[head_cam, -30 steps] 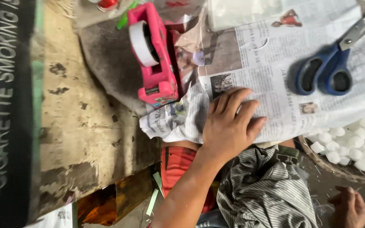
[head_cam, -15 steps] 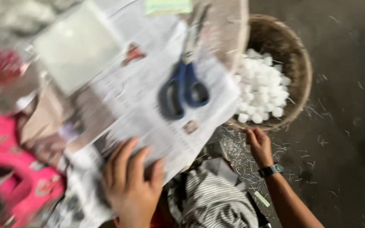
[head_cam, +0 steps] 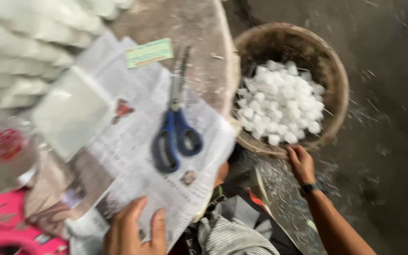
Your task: Packaging small candles into plastic bags, trimming the bags with scissors, and sealing them with tape.
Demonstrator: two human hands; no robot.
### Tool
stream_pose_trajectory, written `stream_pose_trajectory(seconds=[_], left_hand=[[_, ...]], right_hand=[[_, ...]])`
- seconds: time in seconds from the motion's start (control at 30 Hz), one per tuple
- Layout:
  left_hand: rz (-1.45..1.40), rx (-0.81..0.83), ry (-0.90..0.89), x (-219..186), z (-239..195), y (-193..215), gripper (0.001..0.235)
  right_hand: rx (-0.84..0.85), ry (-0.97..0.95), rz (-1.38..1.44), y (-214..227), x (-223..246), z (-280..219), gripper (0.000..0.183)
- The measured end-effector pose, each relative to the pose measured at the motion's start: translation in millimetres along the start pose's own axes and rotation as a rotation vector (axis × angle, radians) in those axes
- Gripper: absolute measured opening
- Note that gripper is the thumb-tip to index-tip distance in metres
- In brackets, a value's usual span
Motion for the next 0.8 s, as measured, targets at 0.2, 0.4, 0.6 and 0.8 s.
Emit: stream_pose_trajectory(seconds=[0.2, 0.4, 0.6, 0.8], left_hand=[[0.134, 0.05, -0.22, -63.5, 56.9, -46.7, 0.025], [0.524, 0.25, -0.314, -58.5, 64.7, -100.9, 0.035], [0.507, 0.32, -0.219, -40.4, 61.9, -111.4, 0.044], [0.273, 0.57, 0.11, -17.4, 71.9, -113.9, 0.037]], right_hand=[[0.033, 0.368, -0.436, -6.0, 15.9, 22.3, 0.024], [0.019, 0.285, -0.768, 2.6, 23.5, 54.2, 0.02], [0.318, 0.421, -1.001, -67.2, 8.6, 71.2, 0.037], [0.456, 0.121, -1.013, -74.7, 75.8, 15.9, 0.051]])
Point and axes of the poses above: each hand's wrist, its own z-axis towards the middle knuckle, its own y-axis out of the back of the hand, x = y × z, the point moved 7 cm from there along z, towards the middle knuckle, and after that the axes turned 14 degrees about -x, right-handed, at the moved point
